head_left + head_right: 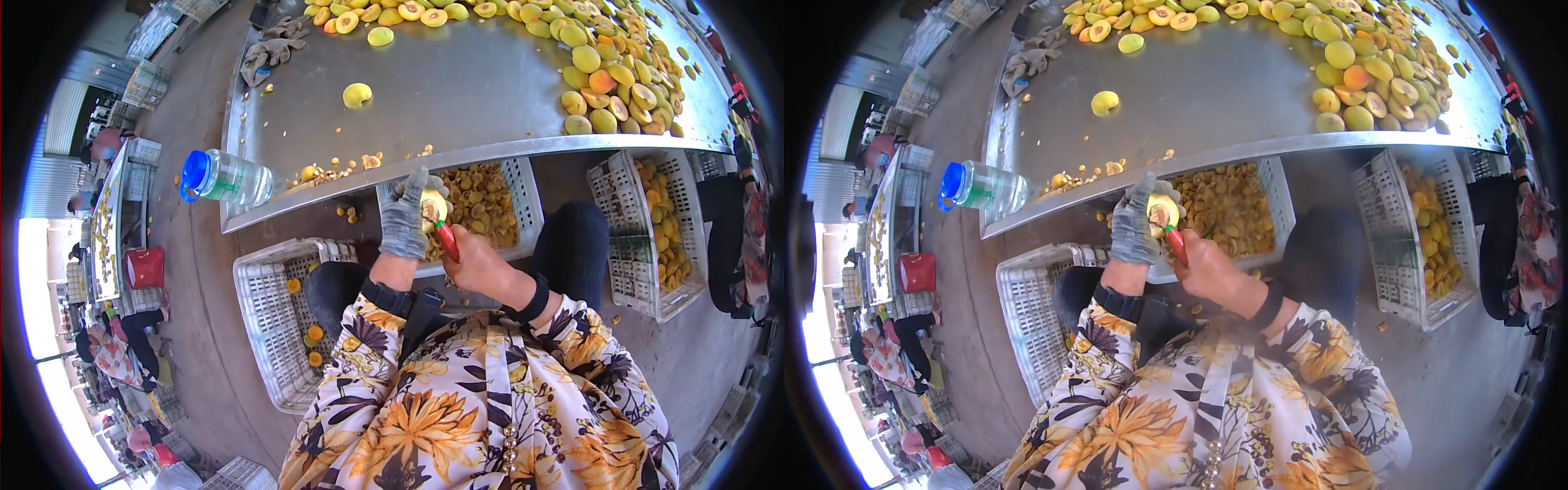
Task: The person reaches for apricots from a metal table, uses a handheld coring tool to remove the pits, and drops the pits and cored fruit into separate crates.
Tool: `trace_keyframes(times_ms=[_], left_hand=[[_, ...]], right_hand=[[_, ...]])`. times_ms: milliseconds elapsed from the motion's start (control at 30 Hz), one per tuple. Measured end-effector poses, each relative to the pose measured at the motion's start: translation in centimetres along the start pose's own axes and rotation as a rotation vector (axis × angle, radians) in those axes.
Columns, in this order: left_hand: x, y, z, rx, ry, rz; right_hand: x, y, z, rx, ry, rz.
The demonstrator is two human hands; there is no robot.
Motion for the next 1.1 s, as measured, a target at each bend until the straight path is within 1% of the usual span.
trace_keyframes(times_ms=[33, 67, 100, 133, 167, 233, 267, 300, 367, 400, 467, 500, 533, 567, 600, 667, 700, 767, 800, 833, 867, 900, 933, 1000, 1033, 1067, 1100], left_hand=[[0.2, -0.1, -0.1, -0.117, 0.013, -0.068], [0.7, -0.3, 0.0, -0.250, -0.027, -0.199], [0.6, -0.4, 0.5, -0.248, -0.027, -0.190], [0.7, -0.8, 0.5, -0.298, 0.004, -0.231], [0.9, -1.3, 0.6, -0.349, 0.035, -0.270], [0.8, -1.7, 0.9, -0.332, 0.029, -0.266], [0.5, -1.5, 0.8, -0.301, 0.043, -0.270], [0.4, -1.3, 0.7, -0.269, 0.056, -0.277], [0.0, -1.3, 0.1, -0.273, 0.020, -0.248], [-0.3, -1.2, -0.1, -0.256, -0.001, -0.237], [-0.5, -1.3, -0.1, -0.247, -0.017, -0.220], [-0.5, -1.4, 0.2, -0.228, 0.047, -0.259], [-0.3, -1.6, 0.4, -0.208, 0.112, -0.299], [-0.4, -1.5, 0.6, -0.213, 0.116, -0.294], [-0.3, -1.5, 0.7, -0.216, 0.134, -0.333], [0.0, -1.5, 1.2, -0.184, 0.158, -0.386], [0.0, -1.6, 1.3, -0.189, 0.170, -0.388], [0.5, -1.7, 1.8, -0.157, 0.053, -0.388], [0.6, -1.7, 1.7, -0.161, -0.016, -0.341], [0.6, -1.6, 1.4, -0.161, -0.011, -0.343], [0.3, -1.3, 1.0, -0.193, -0.088, -0.284], [0.1, -0.9, 0.7, -0.223, -0.166, -0.225], [-0.1, -0.9, 0.6, -0.232, -0.115, -0.156], [-0.3, -1.1, 0.4, -0.247, -0.065, -0.140], [-0.5, -1.1, 0.2, -0.267, -0.013, -0.125], [-0.5, -1.1, 0.2, -0.299, 0.030, -0.183], [-0.6, -1.1, 0.2, -0.296, 0.028, -0.181]], right_hand=[[0.2, 0.0, 0.1, -0.010, -0.028, -0.040], [0.2, -0.1, 0.5, -0.008, -0.023, -0.046], [0.3, 0.0, 0.5, -0.091, -0.055, -0.070], [0.5, 0.0, 0.3, -0.175, -0.085, -0.094], [-0.3, 0.2, -1.1, -0.177, -0.081, -0.104], [-0.5, -0.5, -1.8, 0.226, 0.107, -0.439], [-0.1, -0.4, -1.4, 0.155, 0.166, -0.432], [-0.1, -0.4, -1.4, 0.156, 0.168, -0.433], [-0.5, -0.1, -1.8, 0.095, 0.108, -0.346], [-0.6, 0.0, -2.0, 0.096, 0.111, -0.350], [-0.5, -0.3, -1.6, 0.228, 0.073, -0.496], [-0.5, -0.2, -1.5, 0.230, 0.079, -0.500], [-0.1, -0.4, -1.4, 0.226, 0.105, -0.574], [0.3, -0.7, -1.5, 0.222, 0.132, -0.648], [0.3, -0.7, -1.5, 0.224, 0.140, -0.649], [0.8, -1.0, -1.6, 0.407, 0.383, -0.690], [0.9, -1.0, -1.6, 0.405, 0.396, -0.687], [1.6, -1.7, -2.0, 0.589, 0.750, -0.823], [1.6, -1.6, -1.9, 0.585, 0.758, -0.820], [1.9, -1.7, -1.9, 0.632, 0.888, -0.837], [2.1, -1.6, -2.0, 0.677, 1.017, -0.853], [2.3, -1.4, -1.9, 0.671, 1.015, -0.852], [2.6, -1.3, -1.7, 0.625, 0.967, -0.820], [2.9, -1.4, -1.6, 0.578, 0.917, -0.793], [2.8, -1.1, -1.4, 0.485, 0.716, -0.731], [2.5, -0.8, -1.2, 0.390, 0.515, -0.665], [2.6, -0.9, -1.1, 0.389, 0.513, -0.668]])
Point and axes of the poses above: each hand's wrist, its own y-axis towards the middle knuckle, its own x-axis out of the palm, z = x × y, the point moved 6 cm from there along y, towards the middle knuckle, and after that the axes turned 7 degrees about z, right-handed, at the moved point
